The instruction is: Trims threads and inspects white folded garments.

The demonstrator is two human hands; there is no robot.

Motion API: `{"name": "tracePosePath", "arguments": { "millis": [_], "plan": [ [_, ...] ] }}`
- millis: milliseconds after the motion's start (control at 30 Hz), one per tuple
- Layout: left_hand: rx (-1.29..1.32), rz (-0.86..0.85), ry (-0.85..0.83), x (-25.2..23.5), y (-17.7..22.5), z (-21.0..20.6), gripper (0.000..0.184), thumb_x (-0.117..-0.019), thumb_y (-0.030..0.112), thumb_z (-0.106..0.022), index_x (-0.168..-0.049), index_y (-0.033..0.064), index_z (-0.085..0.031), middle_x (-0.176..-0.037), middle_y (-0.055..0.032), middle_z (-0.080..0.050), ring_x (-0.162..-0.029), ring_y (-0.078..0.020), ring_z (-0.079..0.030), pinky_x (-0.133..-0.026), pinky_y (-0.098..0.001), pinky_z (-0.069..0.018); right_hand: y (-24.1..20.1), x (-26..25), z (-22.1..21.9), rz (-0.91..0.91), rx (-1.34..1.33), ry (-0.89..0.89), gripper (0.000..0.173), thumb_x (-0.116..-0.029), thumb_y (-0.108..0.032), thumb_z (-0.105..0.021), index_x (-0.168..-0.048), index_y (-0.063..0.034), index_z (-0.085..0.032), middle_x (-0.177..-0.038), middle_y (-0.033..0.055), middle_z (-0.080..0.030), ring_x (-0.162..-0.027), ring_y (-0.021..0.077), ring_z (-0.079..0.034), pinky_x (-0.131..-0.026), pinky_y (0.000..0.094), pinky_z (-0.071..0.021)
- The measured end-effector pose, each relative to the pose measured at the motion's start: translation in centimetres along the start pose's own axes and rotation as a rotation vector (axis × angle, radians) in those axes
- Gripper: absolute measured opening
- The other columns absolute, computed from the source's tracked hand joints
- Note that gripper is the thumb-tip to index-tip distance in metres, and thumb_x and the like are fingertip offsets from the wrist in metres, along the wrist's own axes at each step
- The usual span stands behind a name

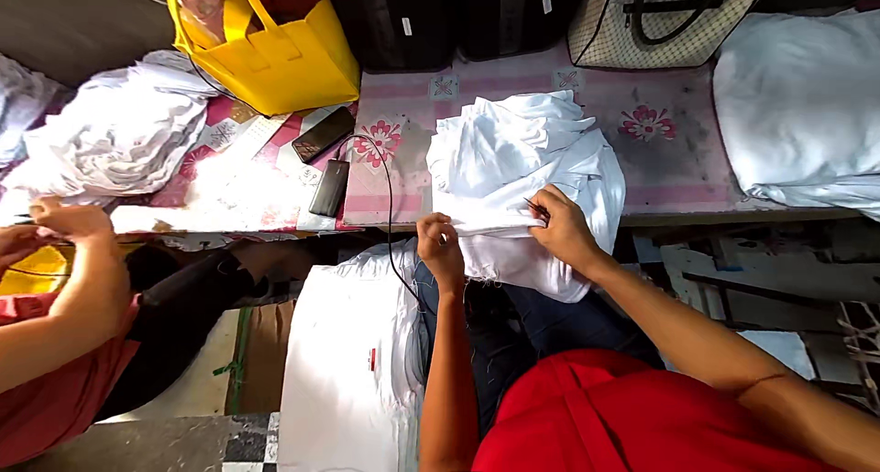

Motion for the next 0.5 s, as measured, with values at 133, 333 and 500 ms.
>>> {"name": "tracePosePath", "arguments": {
  "millis": [133,333,500],
  "plan": [
    [-0.185,0.077,-0.169,2.2,0.1,-0.9,0.016,-0.0864,-0.009,-0.065,-0.098,-0.0057,-0.076,-0.128,-0.0250,-0.063,-0.106,-0.0241,-0.068,-0.090,-0.0350,-0.0579,0.7,0.4,0.2,-0.019,-0.275,-0.165,0.012,-0.0761,0.004,-0.065,-0.086,-0.0020,-0.060,-0.088,0.0068,-0.055,-0.072,0.0109,-0.051,-0.061,0.0266,-0.0430],
    [-0.424,0.455,-0.385,3.0,2.2,-1.4,0.059,-0.0871,-0.010,-0.062,-0.145,-0.0096,-0.049,-0.148,-0.0337,-0.040,-0.109,-0.0317,-0.066,-0.086,-0.0354,-0.0592,1.8,0.7,-0.7,-0.196,0.265,-0.593,0.024,-0.0979,-0.021,-0.065,-0.119,-0.0191,-0.078,-0.116,0.0193,-0.065,-0.102,0.0367,-0.064,-0.085,0.0596,-0.0499],
    [-0.553,0.294,-0.367,2.9,5.5,-1.1,0.020,-0.0907,0.006,-0.071,-0.104,-0.0073,-0.075,-0.101,-0.0257,-0.066,-0.082,-0.0298,-0.067,-0.076,-0.0398,-0.0571,0.4,1.8,-0.9,-0.192,0.140,-0.733,0.033,-0.1046,-0.023,-0.055,-0.132,-0.0138,-0.071,-0.114,0.0200,-0.067,-0.106,0.0358,-0.064,-0.093,0.0571,-0.0480]
  ]
}}
Point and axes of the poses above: each hand's wrist, its own x-axis away from the middle knuckle, its own z-axis out of the back of the hand, y = z × x, the point moved 3 cm from there along -x, towards the middle knuckle
